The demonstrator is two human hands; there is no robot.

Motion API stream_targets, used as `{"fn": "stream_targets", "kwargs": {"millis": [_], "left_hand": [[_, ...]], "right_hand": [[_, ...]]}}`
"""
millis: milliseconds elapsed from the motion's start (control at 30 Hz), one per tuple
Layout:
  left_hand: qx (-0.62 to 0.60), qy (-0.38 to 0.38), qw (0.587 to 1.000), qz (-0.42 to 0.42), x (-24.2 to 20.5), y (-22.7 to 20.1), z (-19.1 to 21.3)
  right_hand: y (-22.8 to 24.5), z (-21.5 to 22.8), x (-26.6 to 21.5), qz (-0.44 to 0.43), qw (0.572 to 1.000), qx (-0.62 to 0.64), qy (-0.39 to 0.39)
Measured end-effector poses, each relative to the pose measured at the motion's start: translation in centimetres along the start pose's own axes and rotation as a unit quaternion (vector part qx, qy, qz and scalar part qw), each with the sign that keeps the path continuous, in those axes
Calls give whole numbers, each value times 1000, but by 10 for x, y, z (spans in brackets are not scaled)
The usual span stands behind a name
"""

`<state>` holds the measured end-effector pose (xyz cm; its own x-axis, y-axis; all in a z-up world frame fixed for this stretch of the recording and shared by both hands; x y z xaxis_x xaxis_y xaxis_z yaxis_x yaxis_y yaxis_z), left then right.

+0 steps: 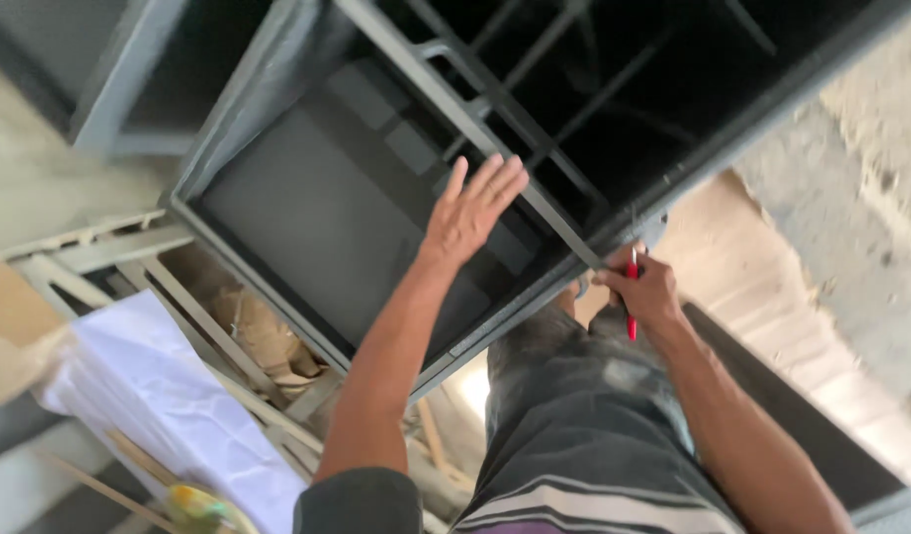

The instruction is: Applying adhesive sealing gaskets and foam trim to the edges and internal partitions of a speaker cabinet using a utility knife.

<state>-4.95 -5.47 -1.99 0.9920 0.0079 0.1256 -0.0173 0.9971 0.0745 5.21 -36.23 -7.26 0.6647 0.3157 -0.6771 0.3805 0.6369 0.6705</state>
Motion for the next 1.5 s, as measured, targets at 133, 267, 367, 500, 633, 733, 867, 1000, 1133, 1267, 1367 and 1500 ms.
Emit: {"fn": "stream_targets", "kwargs": {"millis": [133, 267, 367, 500, 633, 733, 867, 1000, 1133, 1267, 1367, 1500], "left_hand": [[55, -72, 994, 63, 19, 77, -1], [64, -57, 983, 163, 44, 134, 18], [76, -45, 967, 240, 53, 133, -13], [-108, -122, 930, 330, 60, 51, 77], [-408, -69, 785, 462, 11, -110, 69], [-547, 83, 689, 469, -19, -212, 21], [-754, -37, 363, 546, -5, -231, 33], [-699, -115, 281, 648, 10, -244, 17], [-656, -162, 247, 694, 17, -256, 5], [-617, -190, 241, 724, 22, -270, -2], [-598, -189, 262, 733, 23, -277, -16], [-591, -279, 285, 701, 26, -277, -10]], "right_hand": [[45, 4, -21, 3, 1000, 5, 10], [54, 5, -28, -92, 988, 107, 70], [38, 12, -17, -53, 986, 132, 82], [31, 23, -17, -49, 987, 96, 123], [17, 35, -19, -10, 998, -34, 50], [16, 43, -20, 14, 993, -86, 83], [43, 44, -30, 1, 980, -157, 125], [68, 58, -34, 19, 950, -245, 194], [67, 107, 35, 84, 883, -406, 221], [132, 116, 56, 267, 798, -448, 301], [174, 98, 56, 393, 718, -437, 373], [195, 78, 56, 617, 500, -484, 369]]}}
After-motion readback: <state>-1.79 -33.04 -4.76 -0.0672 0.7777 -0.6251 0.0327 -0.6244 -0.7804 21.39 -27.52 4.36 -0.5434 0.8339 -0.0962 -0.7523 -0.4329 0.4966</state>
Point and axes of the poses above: each hand's wrist, its own x-axis towards the middle knuckle, its own z-axis out of the back of the hand, y = z × x, the point moved 4 cm from there along x, towards the middle knuckle, and after that the axes turned 1 degree about y, right-handed, at the moved point
